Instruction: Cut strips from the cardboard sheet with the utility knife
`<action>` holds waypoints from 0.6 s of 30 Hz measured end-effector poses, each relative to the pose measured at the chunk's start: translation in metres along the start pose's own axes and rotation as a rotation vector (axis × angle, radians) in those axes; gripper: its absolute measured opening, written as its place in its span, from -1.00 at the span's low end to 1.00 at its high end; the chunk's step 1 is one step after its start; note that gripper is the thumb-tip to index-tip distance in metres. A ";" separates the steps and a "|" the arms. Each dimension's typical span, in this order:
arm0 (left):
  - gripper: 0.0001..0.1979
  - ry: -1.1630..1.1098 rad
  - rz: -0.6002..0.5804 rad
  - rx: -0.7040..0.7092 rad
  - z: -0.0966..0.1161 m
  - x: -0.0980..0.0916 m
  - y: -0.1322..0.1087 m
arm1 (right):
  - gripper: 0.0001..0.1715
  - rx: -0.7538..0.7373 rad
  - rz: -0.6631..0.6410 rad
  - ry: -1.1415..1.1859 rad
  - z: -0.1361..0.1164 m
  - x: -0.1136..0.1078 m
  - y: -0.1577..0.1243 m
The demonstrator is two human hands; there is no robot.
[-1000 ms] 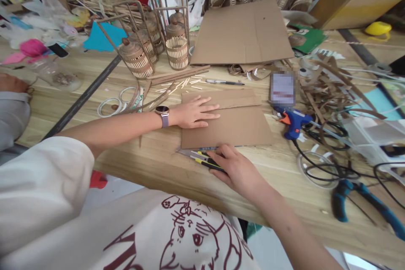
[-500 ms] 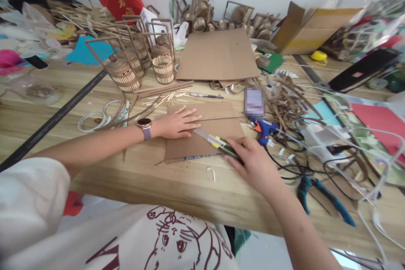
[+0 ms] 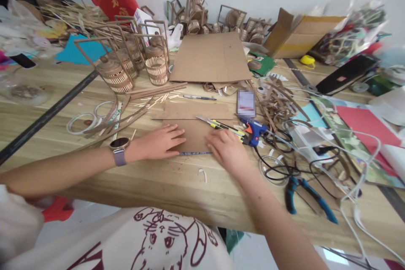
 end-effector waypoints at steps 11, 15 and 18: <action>-0.77 -0.021 0.089 -0.512 0.003 -0.003 -0.067 | -0.60 0.029 -0.044 -0.034 0.002 0.015 -0.027; -0.89 -0.103 0.124 -0.604 0.016 0.014 -0.074 | -0.61 -0.040 -0.076 -0.021 -0.002 0.020 -0.011; -0.92 -0.169 0.224 -0.684 0.017 0.021 -0.072 | -0.64 -0.088 -0.072 -0.031 -0.007 0.021 -0.001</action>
Point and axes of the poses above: each hand's wrist, its own y-axis towards the middle knuckle, its own x-axis out of the palm, z = x × y, the point moved 4 cm from there along y, towards the middle knuckle, and after that the axes turned 2 degrees about x, right-handed, at the moved point
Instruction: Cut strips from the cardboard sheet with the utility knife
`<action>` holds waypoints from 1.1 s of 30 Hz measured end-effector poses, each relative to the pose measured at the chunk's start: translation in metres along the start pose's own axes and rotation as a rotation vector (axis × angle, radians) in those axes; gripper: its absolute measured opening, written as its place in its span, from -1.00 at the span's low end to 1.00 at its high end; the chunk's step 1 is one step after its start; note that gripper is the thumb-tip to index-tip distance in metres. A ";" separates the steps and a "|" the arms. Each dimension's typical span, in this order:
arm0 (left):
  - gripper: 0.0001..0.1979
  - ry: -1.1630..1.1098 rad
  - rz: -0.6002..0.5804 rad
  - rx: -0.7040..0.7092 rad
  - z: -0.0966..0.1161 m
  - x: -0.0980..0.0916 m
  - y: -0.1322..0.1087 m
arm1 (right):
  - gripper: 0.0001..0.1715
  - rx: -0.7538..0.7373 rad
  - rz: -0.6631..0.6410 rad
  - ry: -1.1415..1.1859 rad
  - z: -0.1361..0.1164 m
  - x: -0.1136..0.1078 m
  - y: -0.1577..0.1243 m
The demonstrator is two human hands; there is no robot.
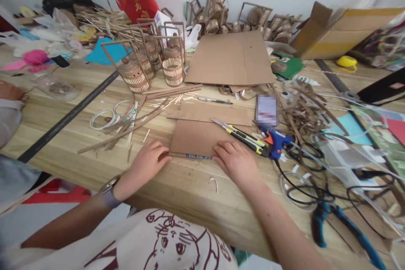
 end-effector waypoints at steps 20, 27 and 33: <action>-0.82 -0.838 -0.101 -0.268 0.009 -0.010 -0.026 | -0.75 -0.173 0.112 -0.056 -0.026 -0.011 -0.008; -0.92 -0.176 -0.066 0.130 0.033 0.013 -0.013 | -0.78 -0.207 0.108 -0.057 -0.040 -0.009 -0.014; -0.86 -0.068 -0.243 0.240 0.046 0.013 -0.003 | -0.75 -0.132 0.077 -0.063 -0.030 -0.013 -0.013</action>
Point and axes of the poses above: each hand's wrist, its own y-axis towards the middle knuckle, its own x-axis out of the palm, z = x × y, the point moved 4 cm from there along y, towards the middle knuckle, and after that the axes turned 2 degrees about x, right-handed, at the moved point
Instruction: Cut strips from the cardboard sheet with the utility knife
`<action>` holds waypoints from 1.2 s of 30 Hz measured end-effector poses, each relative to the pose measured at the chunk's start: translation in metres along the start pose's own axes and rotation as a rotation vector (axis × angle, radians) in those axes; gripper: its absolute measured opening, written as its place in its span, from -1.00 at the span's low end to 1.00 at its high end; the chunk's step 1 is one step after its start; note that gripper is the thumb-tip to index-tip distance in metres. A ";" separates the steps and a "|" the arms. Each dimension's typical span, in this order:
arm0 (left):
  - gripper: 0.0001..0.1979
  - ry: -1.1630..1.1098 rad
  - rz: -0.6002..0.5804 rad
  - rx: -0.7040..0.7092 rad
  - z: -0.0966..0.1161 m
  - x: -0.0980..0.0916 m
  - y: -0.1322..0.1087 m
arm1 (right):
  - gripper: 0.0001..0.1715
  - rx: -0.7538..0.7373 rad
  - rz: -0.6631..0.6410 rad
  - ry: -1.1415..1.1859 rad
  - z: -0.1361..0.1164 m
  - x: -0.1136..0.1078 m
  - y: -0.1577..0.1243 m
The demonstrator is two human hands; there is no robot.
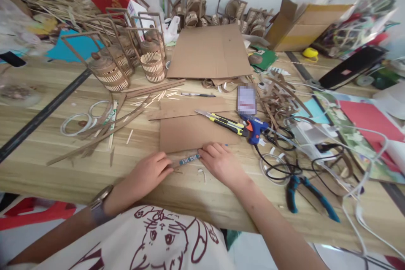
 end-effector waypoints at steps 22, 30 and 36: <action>-0.75 -0.303 0.512 -0.087 -0.076 -0.097 -0.058 | -0.73 0.409 -0.097 0.606 0.007 -0.032 -0.034; -0.57 -1.085 0.401 -0.270 -0.015 -0.044 -0.003 | -0.70 0.872 0.109 0.822 -0.033 -0.017 -0.010; -0.68 -1.323 0.255 -0.139 0.017 -0.017 0.031 | -0.75 0.777 0.074 1.006 -0.057 -0.006 0.023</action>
Point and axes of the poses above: each hand's wrist, its own y-axis towards the middle knuckle, its own x-axis out of the palm, z = x × y, the point moved 4 cm from there along y, towards the middle knuckle, and after that the axes turned 2 degrees about x, right-handed, at the moved point
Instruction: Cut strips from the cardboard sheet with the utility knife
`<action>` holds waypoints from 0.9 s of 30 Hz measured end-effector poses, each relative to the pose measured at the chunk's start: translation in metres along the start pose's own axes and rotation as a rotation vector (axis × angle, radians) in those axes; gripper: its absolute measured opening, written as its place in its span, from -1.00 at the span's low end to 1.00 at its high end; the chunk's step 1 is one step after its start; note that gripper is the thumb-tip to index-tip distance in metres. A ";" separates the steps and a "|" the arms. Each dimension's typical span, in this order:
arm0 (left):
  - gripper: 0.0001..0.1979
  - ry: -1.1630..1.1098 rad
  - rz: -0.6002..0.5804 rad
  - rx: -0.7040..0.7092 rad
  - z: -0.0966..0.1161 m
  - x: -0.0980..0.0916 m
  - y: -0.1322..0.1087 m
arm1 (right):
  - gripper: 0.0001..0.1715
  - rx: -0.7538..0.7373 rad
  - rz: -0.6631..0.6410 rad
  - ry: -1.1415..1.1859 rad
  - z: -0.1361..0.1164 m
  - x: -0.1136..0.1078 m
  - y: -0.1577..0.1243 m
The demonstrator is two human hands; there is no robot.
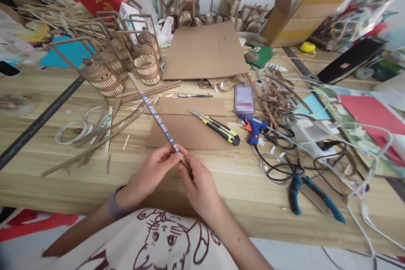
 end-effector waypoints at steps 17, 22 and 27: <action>-0.52 -0.355 0.109 -0.156 -0.002 -0.016 0.012 | -0.82 -0.310 0.199 -0.273 -0.020 -0.022 -0.009; -0.53 -0.337 0.101 -0.167 -0.002 -0.014 0.009 | -0.83 -0.352 0.232 -0.309 -0.026 -0.022 -0.010; -0.51 -0.317 0.096 -0.168 0.001 -0.011 0.008 | -0.85 -0.365 0.234 -0.344 -0.028 -0.022 -0.012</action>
Point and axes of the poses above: each hand's wrist, its own y-axis towards the middle knuckle, its own x-axis out of the palm, z = x × y, the point moved 4 cm from there along y, towards the middle knuckle, and after that the axes turned 2 degrees about x, right-handed, at the moved point
